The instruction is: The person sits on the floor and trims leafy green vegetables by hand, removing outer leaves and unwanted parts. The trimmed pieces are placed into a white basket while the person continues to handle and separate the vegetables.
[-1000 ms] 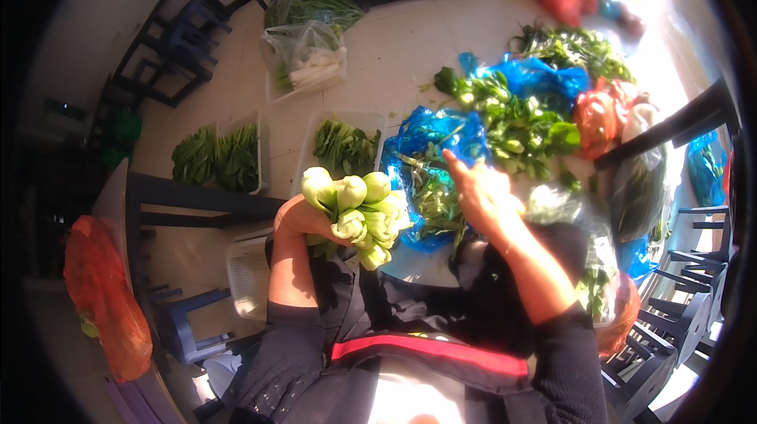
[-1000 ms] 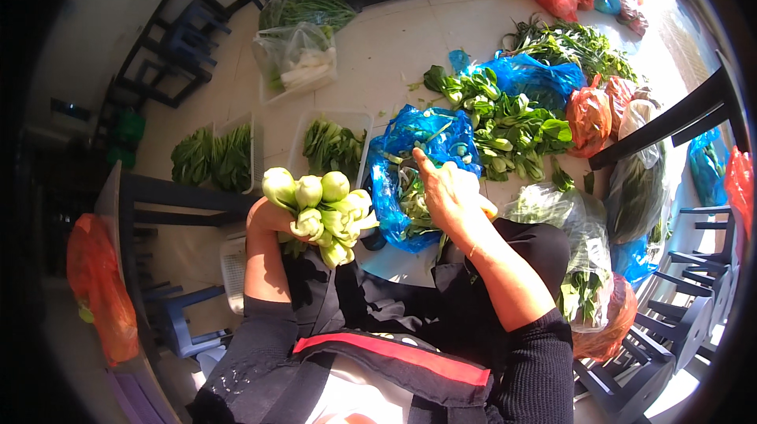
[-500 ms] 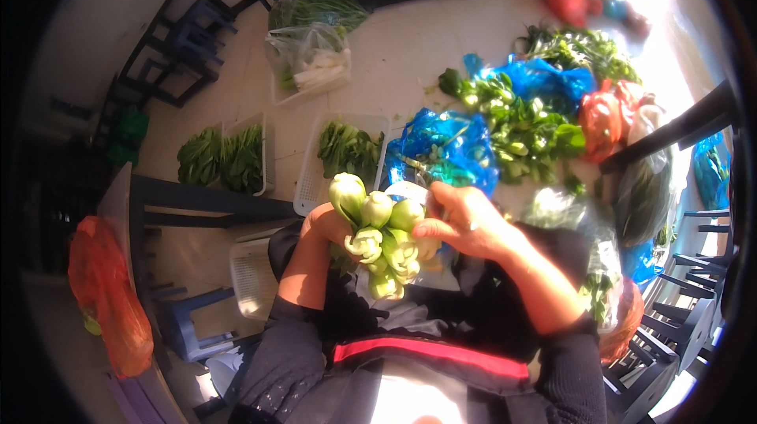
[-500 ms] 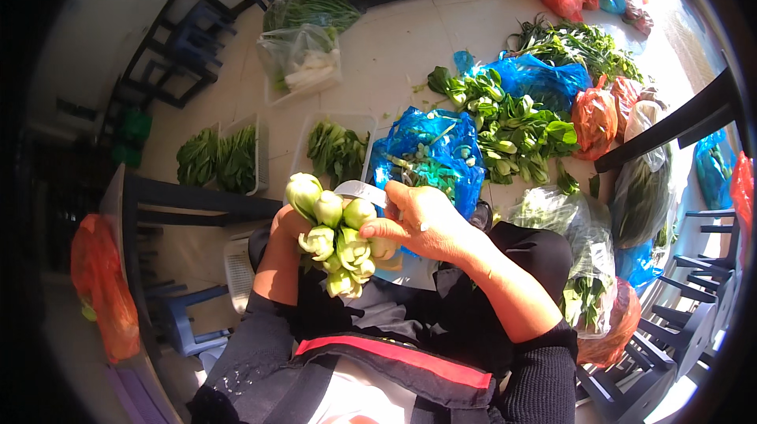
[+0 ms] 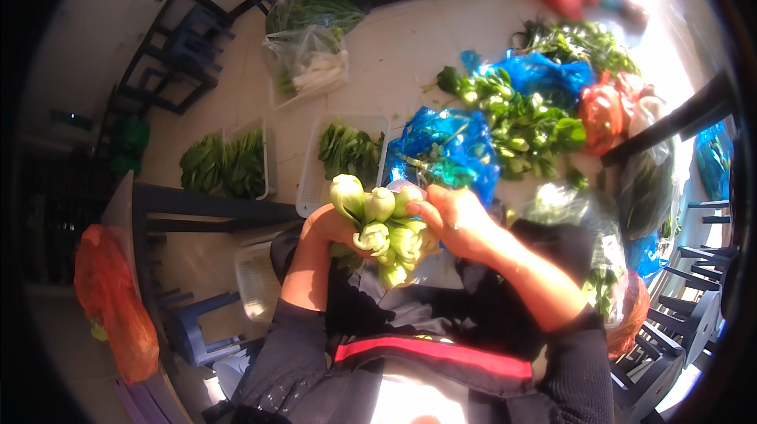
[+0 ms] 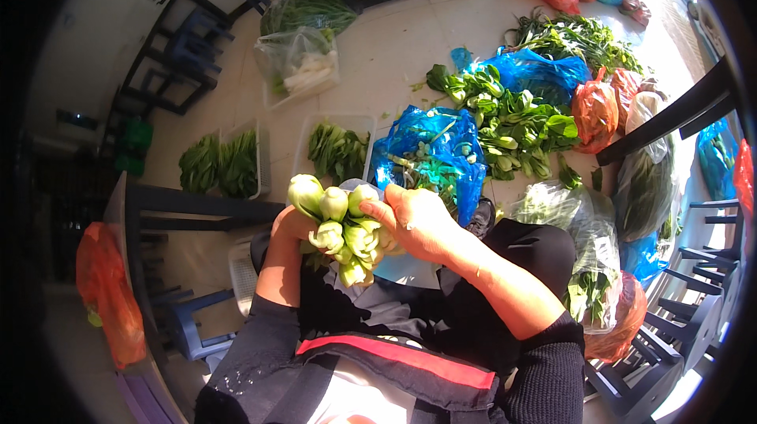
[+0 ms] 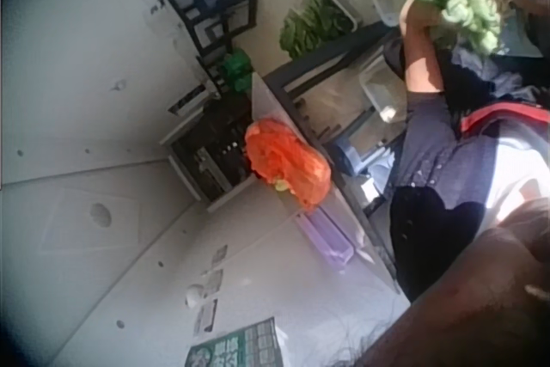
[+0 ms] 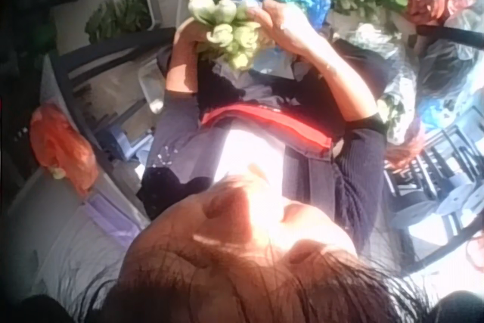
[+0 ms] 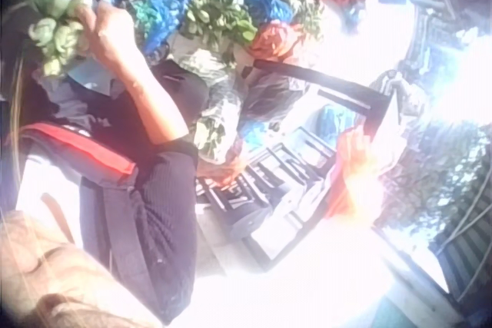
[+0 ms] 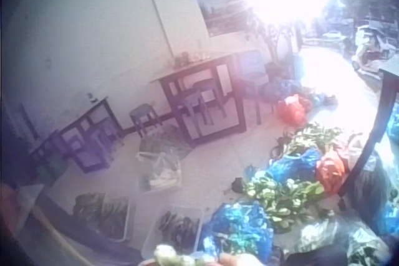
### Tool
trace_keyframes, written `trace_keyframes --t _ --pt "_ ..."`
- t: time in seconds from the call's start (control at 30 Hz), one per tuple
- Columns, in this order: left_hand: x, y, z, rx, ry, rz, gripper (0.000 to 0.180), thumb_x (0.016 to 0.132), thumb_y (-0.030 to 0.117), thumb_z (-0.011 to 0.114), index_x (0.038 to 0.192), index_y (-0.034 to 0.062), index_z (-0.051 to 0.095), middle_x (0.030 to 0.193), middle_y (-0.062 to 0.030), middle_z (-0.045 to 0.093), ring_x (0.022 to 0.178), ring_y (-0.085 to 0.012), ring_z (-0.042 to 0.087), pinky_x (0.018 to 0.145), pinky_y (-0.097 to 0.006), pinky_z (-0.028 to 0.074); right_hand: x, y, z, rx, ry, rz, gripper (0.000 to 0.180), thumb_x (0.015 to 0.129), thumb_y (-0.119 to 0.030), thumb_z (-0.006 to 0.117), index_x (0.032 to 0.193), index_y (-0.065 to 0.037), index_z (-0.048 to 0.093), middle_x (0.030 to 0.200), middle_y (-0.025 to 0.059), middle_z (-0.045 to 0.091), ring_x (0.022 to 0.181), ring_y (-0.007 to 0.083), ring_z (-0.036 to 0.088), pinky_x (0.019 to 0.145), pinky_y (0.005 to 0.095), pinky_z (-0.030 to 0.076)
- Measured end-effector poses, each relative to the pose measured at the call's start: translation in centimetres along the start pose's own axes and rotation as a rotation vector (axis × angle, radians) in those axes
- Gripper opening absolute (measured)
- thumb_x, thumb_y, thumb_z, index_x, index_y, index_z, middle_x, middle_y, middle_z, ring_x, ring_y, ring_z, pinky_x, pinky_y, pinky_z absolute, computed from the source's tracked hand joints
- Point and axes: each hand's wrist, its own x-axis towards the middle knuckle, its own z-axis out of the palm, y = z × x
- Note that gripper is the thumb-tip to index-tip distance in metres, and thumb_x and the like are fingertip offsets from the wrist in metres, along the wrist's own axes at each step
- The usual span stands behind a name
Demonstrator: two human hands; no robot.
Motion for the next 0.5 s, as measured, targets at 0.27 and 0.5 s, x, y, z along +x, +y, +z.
trace_keyframes --t 0.27,0.5 --pt "0.8 2.4 2.4 0.027 0.173 0.064 0.067 0.060 0.000 0.075 0.125 -0.0013 0.060 0.114 -0.0084 0.067 0.108 -0.0197 0.061 0.094 -0.032 0.047 0.2 0.5 0.1 0.089 -0.091 0.188 0.070 0.098 -0.063 0.036 0.089 0.000 0.064 0.073 0.0218 0.063 0.075 0.0393 0.063 0.071 0.0459 0.049" --pt "3.1 1.8 2.1 0.677 0.304 0.139 0.065 0.065 0.015 0.082 0.125 0.0069 0.058 0.106 -0.0096 0.069 0.096 -0.0187 0.066 0.088 -0.034 0.050 0.2 0.5 0.5 -0.060 0.054 0.149 0.064 0.090 -0.064 0.055 0.085 0.000 0.058 0.074 0.0198 0.063 0.071 0.0362 0.063 0.068 0.0441 0.049"
